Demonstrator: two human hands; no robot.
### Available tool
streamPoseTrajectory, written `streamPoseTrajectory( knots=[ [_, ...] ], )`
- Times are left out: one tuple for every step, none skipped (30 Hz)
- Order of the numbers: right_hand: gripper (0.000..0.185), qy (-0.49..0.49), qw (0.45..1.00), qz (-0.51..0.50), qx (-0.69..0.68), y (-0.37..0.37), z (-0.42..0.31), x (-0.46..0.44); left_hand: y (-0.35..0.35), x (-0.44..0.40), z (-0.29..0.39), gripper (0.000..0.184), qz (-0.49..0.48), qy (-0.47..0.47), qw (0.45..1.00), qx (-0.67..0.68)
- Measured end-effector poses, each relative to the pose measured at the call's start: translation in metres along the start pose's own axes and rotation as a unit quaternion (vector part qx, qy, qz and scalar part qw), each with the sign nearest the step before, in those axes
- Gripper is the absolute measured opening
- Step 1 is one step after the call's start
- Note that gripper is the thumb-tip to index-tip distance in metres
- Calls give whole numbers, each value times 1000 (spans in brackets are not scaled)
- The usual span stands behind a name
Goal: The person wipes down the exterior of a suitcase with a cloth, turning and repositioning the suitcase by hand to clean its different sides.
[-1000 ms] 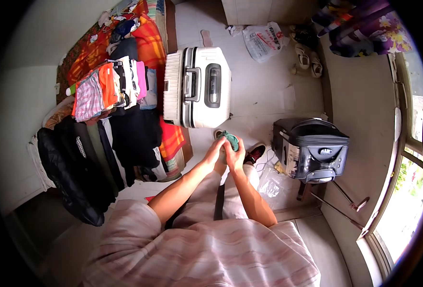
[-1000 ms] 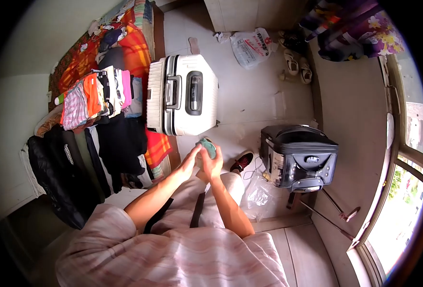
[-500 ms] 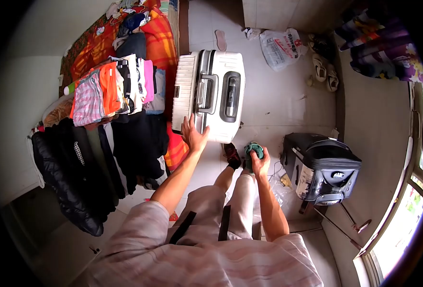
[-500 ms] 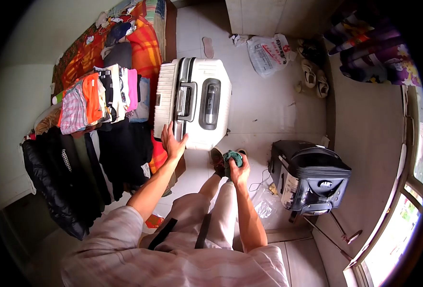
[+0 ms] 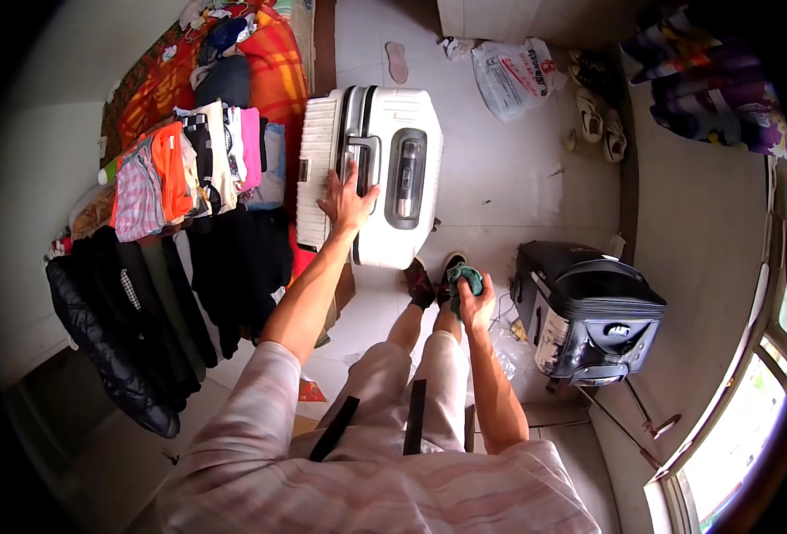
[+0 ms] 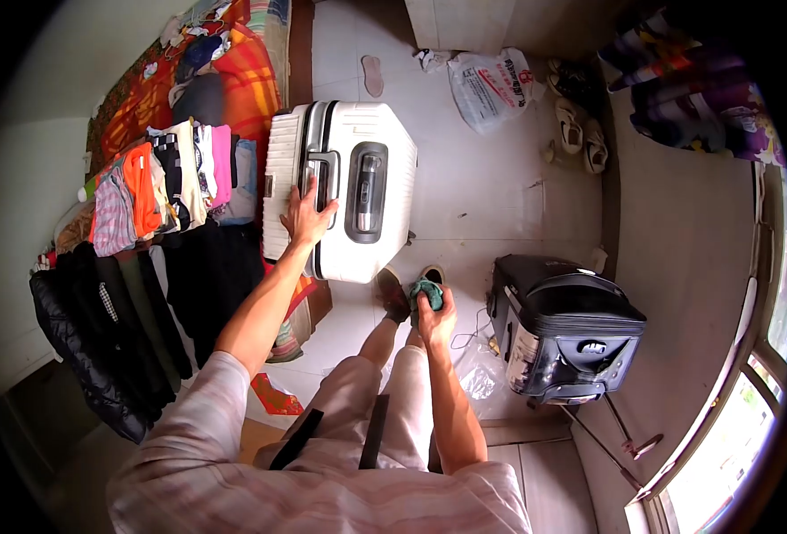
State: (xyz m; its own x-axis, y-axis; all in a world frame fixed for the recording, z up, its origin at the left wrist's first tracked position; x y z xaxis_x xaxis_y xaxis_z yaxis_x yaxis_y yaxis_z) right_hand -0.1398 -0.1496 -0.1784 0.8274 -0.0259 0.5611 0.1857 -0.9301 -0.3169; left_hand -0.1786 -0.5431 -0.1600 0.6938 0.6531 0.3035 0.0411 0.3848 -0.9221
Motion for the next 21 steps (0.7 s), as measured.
streamPoseTrajectory(
  knots=[
    [33, 10, 1000, 2, -12, -2, 8, -2, 1, 3, 1, 84, -1, 1, 1000, -2],
    [32, 21, 999, 5, -25, -6, 17, -3, 2, 8, 7, 82, -2, 20, 1000, -3],
    [32, 13, 1000, 13, -17, -11, 16, -2, 4, 14, 12, 80, -3, 39, 999, -3],
    [32, 15, 1000, 16, -19, -14, 17, -1, 8, 20, 16, 80, -4, 41, 999, -4],
    [33, 12, 1000, 16, -11, -16, 17, 0, 12, 26, 22, 78, 3, 51, 999, -12],
    [33, 10, 1000, 18, -4, -19, 14, 2, 15, 33, 30, 77, 9, 62, 998, -20],
    [33, 12, 1000, 19, -2, -21, 13, 5, 19, 40, 38, 76, 9, 72, 997, -25],
    [34, 14, 1000, 20, -1, -22, 11, 7, 23, 45, 45, 76, 7, 88, 996, -30],
    [34, 16, 1000, 19, -7, -21, 12, 8, 27, 50, 54, 76, 6, 103, 994, -29],
    [34, 20, 999, 24, -9, -21, 14, 11, 30, 55, 62, 76, 6, 116, 993, -28],
    [34, 21, 999, 21, -25, -20, 15, 14, 35, 60, 71, 76, 0, 130, 991, -27],
    [35, 21, 999, 20, -40, -17, 12, 17, 36, 65, 82, 77, -1, 149, 988, -36],
    [35, 34, 998, 19, -51, -18, 8, 21, 37, 69, 95, 77, -6, 164, 985, -43],
    [35, 34, 998, 24, -52, -18, 9, 23, 39, 73, 106, 77, -11, 179, 983, -48],
    [33, -16, 997, 62, -30, -26, 2, 26, 41, 77, 117, 77, -16, 197, 979, -47],
    [31, -66, 993, 102, -9, -34, -5, 29, 43, 78, 122, 77, -18, 205, 978, -46],
    [33, -76, 990, 118, -8, -40, 1, 29, 45, 82, 132, 78, -20, 237, 970, -48],
    [31, -112, 981, 156, -1, -51, -1, 30, 46, 87, 145, 78, -22, 271, 961, -49],
    [30, -88, 982, 163, -25, -59, 13, 30, 51, 95, 148, 78, -42, 277, 958, -62],
    [30, -64, 982, 169, -52, -66, 25, 30, 50, 100, 153, 78, -48, 288, 954, -62],
    [31, -52, 977, 198, -63, -79, 31, 29, 54, 105, 159, 78, -48, 312, 946, -67]
  ],
)
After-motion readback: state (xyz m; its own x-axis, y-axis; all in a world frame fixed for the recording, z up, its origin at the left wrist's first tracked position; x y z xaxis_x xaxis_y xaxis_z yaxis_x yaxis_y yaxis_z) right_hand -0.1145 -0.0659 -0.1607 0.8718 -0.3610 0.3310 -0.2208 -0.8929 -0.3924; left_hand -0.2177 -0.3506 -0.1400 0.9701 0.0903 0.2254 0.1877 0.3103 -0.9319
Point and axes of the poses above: each hand's wrist, its own x-axis away from the middle knuckle, its own y-axis out of the palm, z = x × y, the point moved 10 cm from there along -x, towards the middle knuckle, and after that the axes turned 2 degrees about y, right-handed, at the moved point
